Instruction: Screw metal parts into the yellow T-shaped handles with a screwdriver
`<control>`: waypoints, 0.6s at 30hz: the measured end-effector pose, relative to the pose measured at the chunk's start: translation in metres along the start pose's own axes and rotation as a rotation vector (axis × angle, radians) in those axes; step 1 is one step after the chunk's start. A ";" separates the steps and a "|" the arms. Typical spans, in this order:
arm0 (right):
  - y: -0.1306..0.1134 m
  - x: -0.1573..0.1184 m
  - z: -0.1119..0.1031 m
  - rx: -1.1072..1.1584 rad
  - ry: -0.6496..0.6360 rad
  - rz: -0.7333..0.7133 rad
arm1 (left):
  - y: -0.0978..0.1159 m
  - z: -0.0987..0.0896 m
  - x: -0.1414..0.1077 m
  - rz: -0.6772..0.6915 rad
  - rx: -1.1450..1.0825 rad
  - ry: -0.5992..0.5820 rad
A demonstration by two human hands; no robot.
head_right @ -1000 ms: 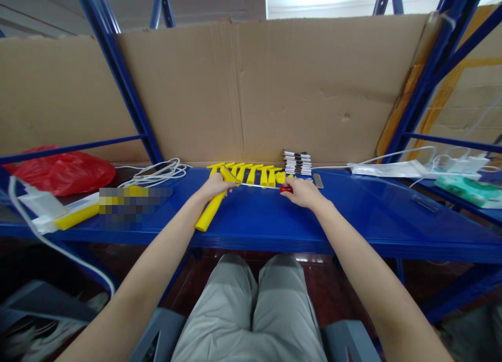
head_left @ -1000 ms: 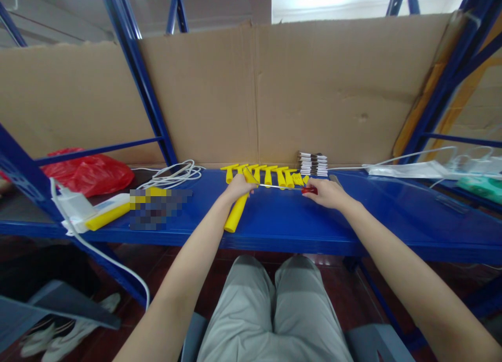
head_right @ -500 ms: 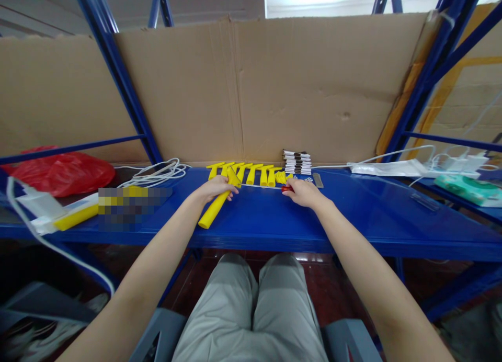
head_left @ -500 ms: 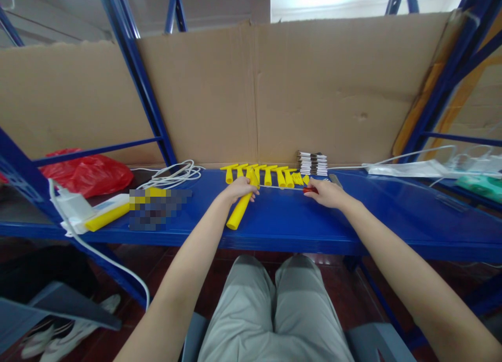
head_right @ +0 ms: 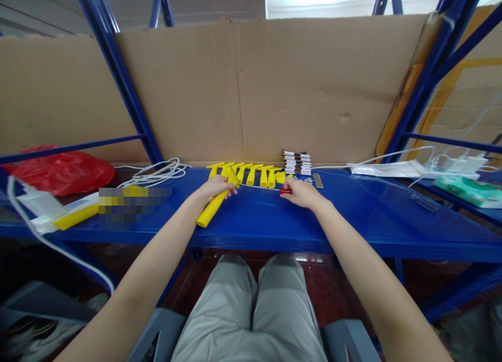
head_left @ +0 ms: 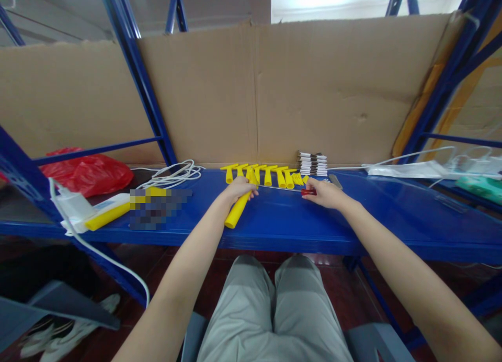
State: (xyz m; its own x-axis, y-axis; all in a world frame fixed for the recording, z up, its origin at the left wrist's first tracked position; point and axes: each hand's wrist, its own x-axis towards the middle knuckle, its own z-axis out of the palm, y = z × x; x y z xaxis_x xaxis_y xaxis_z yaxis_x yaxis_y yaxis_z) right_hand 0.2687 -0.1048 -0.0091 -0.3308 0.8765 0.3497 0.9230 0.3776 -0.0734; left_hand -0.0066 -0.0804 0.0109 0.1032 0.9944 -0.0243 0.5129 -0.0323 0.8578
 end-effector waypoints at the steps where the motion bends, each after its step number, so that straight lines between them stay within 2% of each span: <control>1: -0.001 0.000 -0.001 -0.007 -0.008 0.005 | 0.001 0.000 -0.001 0.004 0.000 0.001; 8: -0.001 0.000 -0.002 0.031 -0.050 -0.001 | 0.004 0.001 -0.005 0.002 -0.016 0.002; 18: -0.002 0.000 -0.004 -0.009 0.006 0.001 | 0.005 0.002 -0.005 -0.002 0.004 -0.002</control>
State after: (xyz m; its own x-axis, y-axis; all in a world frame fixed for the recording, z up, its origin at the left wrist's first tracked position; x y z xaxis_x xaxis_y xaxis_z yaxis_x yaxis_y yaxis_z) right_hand 0.2679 -0.1070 -0.0055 -0.3289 0.8748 0.3557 0.9250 0.3744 -0.0655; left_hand -0.0032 -0.0862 0.0139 0.1040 0.9942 -0.0270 0.5164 -0.0307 0.8558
